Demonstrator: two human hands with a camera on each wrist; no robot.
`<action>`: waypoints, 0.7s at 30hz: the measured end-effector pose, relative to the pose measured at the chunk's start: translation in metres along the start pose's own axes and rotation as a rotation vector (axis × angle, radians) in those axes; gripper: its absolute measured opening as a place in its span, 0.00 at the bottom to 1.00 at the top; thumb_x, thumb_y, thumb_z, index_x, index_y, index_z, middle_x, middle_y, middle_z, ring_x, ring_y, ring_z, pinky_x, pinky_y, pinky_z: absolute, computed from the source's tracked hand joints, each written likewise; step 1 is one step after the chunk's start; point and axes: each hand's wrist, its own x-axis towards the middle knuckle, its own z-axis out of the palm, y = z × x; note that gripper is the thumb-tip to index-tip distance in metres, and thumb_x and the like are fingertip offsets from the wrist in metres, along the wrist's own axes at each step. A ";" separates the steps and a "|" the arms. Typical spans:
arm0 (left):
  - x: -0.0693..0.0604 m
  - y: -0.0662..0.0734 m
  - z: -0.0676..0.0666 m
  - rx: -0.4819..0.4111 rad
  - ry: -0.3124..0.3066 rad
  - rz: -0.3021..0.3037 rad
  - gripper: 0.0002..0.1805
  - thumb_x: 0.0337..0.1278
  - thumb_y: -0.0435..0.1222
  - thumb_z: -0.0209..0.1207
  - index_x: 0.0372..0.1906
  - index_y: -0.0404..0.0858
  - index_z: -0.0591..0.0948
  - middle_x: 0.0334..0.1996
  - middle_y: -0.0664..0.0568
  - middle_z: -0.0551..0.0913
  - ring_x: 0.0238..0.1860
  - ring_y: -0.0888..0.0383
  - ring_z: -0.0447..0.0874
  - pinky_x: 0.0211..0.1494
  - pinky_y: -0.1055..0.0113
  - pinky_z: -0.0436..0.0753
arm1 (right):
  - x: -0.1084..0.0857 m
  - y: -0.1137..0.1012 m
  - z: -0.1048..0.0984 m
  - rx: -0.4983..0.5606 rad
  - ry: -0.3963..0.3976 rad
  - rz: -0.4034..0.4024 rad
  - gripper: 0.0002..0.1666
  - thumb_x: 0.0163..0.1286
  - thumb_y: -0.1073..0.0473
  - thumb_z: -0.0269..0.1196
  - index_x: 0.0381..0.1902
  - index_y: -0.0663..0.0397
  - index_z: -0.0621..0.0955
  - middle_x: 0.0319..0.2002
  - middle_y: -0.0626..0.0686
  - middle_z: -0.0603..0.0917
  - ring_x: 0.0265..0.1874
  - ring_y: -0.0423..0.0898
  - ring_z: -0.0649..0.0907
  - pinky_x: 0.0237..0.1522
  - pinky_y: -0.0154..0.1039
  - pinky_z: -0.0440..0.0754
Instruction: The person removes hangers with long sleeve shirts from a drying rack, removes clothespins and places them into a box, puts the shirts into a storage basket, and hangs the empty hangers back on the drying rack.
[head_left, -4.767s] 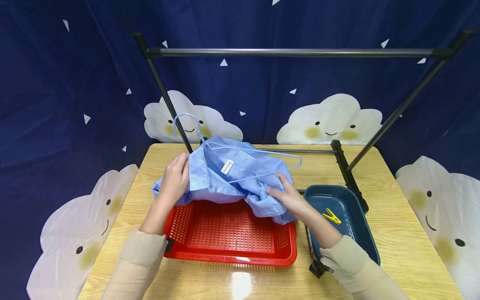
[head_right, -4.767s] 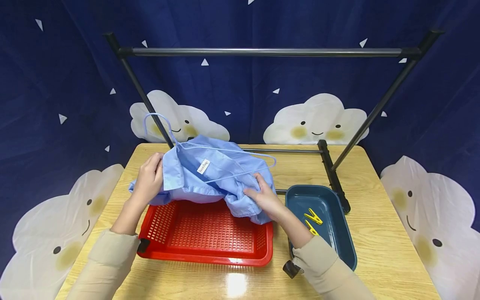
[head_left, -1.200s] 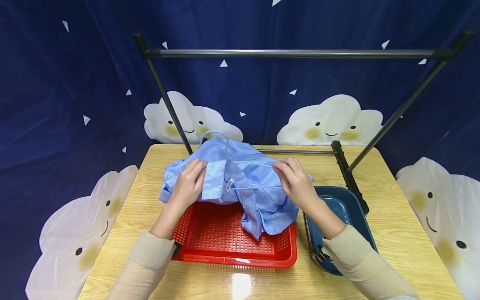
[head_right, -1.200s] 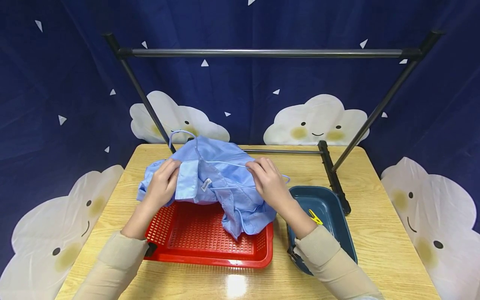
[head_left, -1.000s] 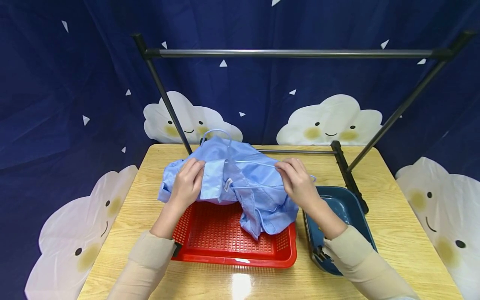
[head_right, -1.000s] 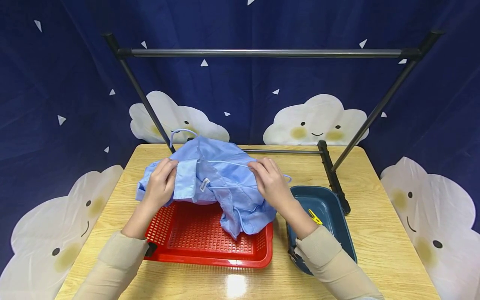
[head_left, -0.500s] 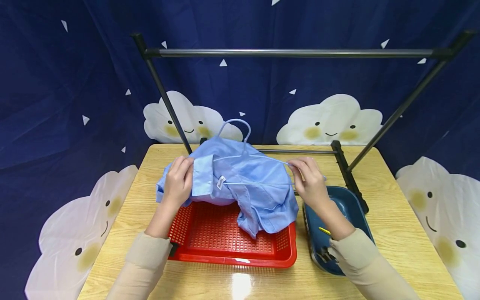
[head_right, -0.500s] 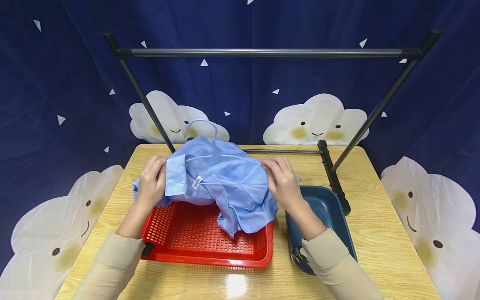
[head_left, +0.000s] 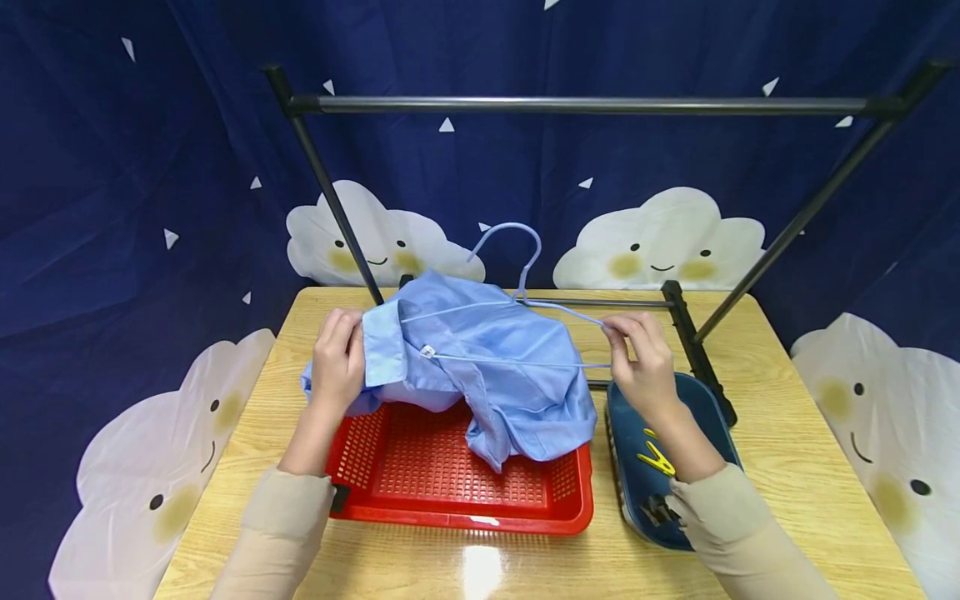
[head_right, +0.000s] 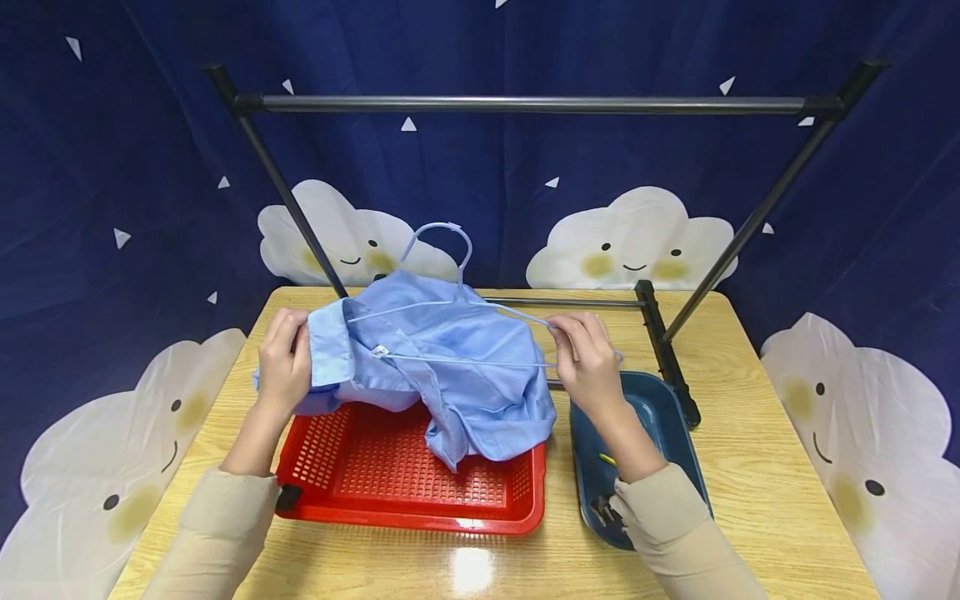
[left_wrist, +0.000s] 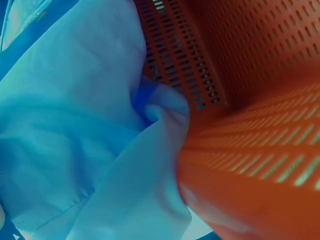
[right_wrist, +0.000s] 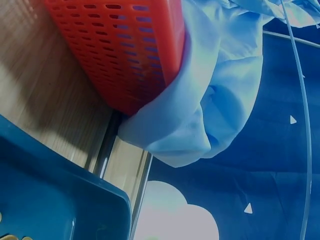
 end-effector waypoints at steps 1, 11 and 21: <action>0.000 0.000 0.000 0.000 0.004 -0.007 0.04 0.54 0.21 0.49 0.31 0.27 0.74 0.28 0.39 0.73 0.33 0.44 0.71 0.40 0.58 0.69 | 0.000 0.001 -0.001 0.001 0.001 0.004 0.08 0.52 0.78 0.62 0.32 0.70 0.79 0.29 0.62 0.77 0.30 0.56 0.76 0.39 0.30 0.72; -0.001 -0.005 -0.005 -0.011 0.037 -0.068 0.05 0.55 0.18 0.48 0.30 0.26 0.74 0.27 0.38 0.73 0.33 0.44 0.71 0.41 0.60 0.69 | -0.001 0.008 -0.011 -0.014 0.061 0.045 0.10 0.48 0.82 0.62 0.30 0.71 0.79 0.28 0.63 0.77 0.28 0.56 0.75 0.42 0.23 0.70; -0.003 -0.009 -0.007 0.002 0.063 -0.144 0.05 0.57 0.20 0.48 0.32 0.25 0.74 0.27 0.37 0.72 0.30 0.46 0.70 0.37 0.64 0.67 | 0.000 0.007 -0.019 -0.014 0.129 0.076 0.03 0.53 0.80 0.60 0.28 0.75 0.77 0.27 0.66 0.75 0.26 0.54 0.73 0.39 0.24 0.68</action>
